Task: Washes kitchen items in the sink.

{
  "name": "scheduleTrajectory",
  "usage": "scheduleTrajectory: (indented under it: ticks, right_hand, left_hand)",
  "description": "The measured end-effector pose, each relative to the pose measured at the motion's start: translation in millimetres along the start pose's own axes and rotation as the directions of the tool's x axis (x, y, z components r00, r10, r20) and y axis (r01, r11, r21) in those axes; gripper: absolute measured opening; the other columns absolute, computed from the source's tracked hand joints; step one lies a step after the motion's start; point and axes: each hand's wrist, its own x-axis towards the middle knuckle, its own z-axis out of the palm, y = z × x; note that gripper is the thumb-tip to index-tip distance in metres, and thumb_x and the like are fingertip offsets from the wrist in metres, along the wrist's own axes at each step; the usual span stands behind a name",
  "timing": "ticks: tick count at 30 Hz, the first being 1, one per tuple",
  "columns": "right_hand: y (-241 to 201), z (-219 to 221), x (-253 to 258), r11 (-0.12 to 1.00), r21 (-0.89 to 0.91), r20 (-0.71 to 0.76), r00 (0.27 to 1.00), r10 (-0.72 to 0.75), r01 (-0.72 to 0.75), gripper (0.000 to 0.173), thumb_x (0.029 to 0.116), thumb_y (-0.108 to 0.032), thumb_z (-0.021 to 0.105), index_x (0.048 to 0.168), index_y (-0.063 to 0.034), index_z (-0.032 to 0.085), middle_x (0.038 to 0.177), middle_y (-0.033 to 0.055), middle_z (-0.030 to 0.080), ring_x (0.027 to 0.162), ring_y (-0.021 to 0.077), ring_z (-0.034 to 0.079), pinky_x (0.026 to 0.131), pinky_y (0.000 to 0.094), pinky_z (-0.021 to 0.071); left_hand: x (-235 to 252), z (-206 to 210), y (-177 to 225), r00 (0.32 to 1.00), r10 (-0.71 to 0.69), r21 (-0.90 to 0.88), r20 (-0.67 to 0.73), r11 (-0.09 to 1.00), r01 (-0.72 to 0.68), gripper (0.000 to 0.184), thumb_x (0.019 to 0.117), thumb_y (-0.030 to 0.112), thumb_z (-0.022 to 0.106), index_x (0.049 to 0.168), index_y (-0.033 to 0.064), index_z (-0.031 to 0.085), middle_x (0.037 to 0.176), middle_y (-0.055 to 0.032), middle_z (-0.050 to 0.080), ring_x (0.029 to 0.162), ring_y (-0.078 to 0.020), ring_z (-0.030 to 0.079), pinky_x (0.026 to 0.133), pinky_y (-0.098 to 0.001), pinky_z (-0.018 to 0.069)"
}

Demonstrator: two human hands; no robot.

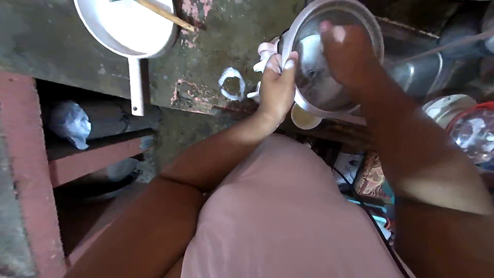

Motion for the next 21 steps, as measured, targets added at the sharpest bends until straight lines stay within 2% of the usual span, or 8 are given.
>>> scheduleTrajectory:
  ticks: [2,5,8,10,13,17,19,21]
  right_hand:
    - [-8,-17,-4,0.995,0.095,-0.162,0.987,-0.009,0.024,0.05,0.109,-0.045,0.04,0.105,-0.0027,0.066,0.091,0.009,0.064,0.083,0.0168,0.063,0.08,0.0418,0.0533]
    - [-7,-25,-10,0.923,0.308,-0.443,0.893,-0.075,0.231,0.023,0.1021,-0.026,0.053,0.097,-0.0054,0.062,0.082,-0.0019,0.059,0.069,0.0031,0.058,0.066,0.0261,0.0547]
    - [-10,-7,-19,0.998,-0.037,-0.071,0.996,-0.052,0.05,0.043,0.1076,-0.033,0.047,0.125,0.0025,0.063,0.116,0.0225,0.067,0.11,0.0318,0.066,0.1,0.0523,0.0516]
    - [-3,8,-22,0.989,-0.142,0.167,0.986,-0.019,0.043,0.042,0.1081,-0.036,0.05,0.125,0.0002,0.062,0.119,0.027,0.065,0.112,0.0439,0.064,0.096,0.0653,0.0496]
    - [-2,0,-35,0.998,0.057,0.072,0.997,-0.013,0.009,0.034,0.1031,-0.031,0.053,0.131,-0.0125,0.061,0.129,0.014,0.061,0.116,0.0268,0.061,0.098,0.0507,0.0507]
    - [10,1,-57,0.979,0.188,0.121,0.991,0.058,-0.08,0.037,0.1012,-0.015,0.057,0.138,-0.0159,0.06,0.13,0.0125,0.066,0.116,0.0237,0.065,0.098,0.0503,0.0536]
    - [21,-2,-68,0.821,0.563,-0.049,0.989,0.141,-0.09,0.036,0.0992,-0.006,0.055,0.134,-0.0088,0.063,0.125,0.0055,0.068,0.112,0.0116,0.066,0.098,0.0329,0.0567]
    - [33,-8,-75,0.435,0.899,-0.043,0.978,0.202,-0.05,0.039,0.1027,-0.004,0.041,0.139,-0.0064,0.054,0.129,0.0098,0.068,0.115,0.0229,0.069,0.095,0.0421,0.0611]
  left_hand:
    - [5,-4,5,0.999,0.006,-0.033,0.035,0.999,-0.005,0.019,0.1091,0.02,0.051,0.1,0.0034,0.053,0.083,-0.0083,0.06,0.077,-0.0177,0.064,0.074,-0.0378,0.0588]
    - [12,-8,9,0.996,0.034,-0.051,0.082,0.998,-0.03,0.019,0.1091,0.019,0.05,0.098,0.0039,0.051,0.08,-0.0073,0.059,0.074,-0.0169,0.063,0.071,-0.0372,0.0582]
    - [14,-10,15,0.994,0.022,0.022,0.109,0.999,-0.024,0.02,0.1091,0.02,0.051,0.106,0.0009,0.055,0.087,-0.0087,0.063,0.08,-0.0173,0.066,0.075,-0.0377,0.0604]
    - [15,-9,18,0.989,-0.016,0.087,0.144,0.996,0.003,0.022,0.1093,0.022,0.05,0.108,0.0008,0.056,0.089,-0.009,0.064,0.081,-0.0174,0.068,0.076,-0.0382,0.0612]
    - [14,-9,16,0.985,-0.063,0.143,0.162,0.989,0.04,0.022,0.1093,0.024,0.05,0.106,0.0028,0.056,0.086,-0.0065,0.061,0.078,-0.0151,0.064,0.073,-0.0356,0.0592]
    - [5,-2,8,0.967,-0.101,0.153,0.233,0.986,0.066,0.027,0.1101,0.026,0.049,0.116,0.0006,0.057,0.095,-0.0087,0.067,0.087,-0.0165,0.069,0.081,-0.0375,0.0615]
    - [0,6,6,0.962,-0.12,0.172,0.245,0.982,0.078,0.026,0.1099,0.025,0.049,0.115,0.0007,0.056,0.093,-0.0081,0.065,0.085,-0.0158,0.068,0.08,-0.0368,0.0607]
    - [-6,14,2,0.963,-0.123,0.181,0.241,0.98,0.08,0.025,0.1095,0.025,0.05,0.111,0.0012,0.057,0.09,-0.0077,0.064,0.083,-0.016,0.067,0.079,-0.0374,0.061]
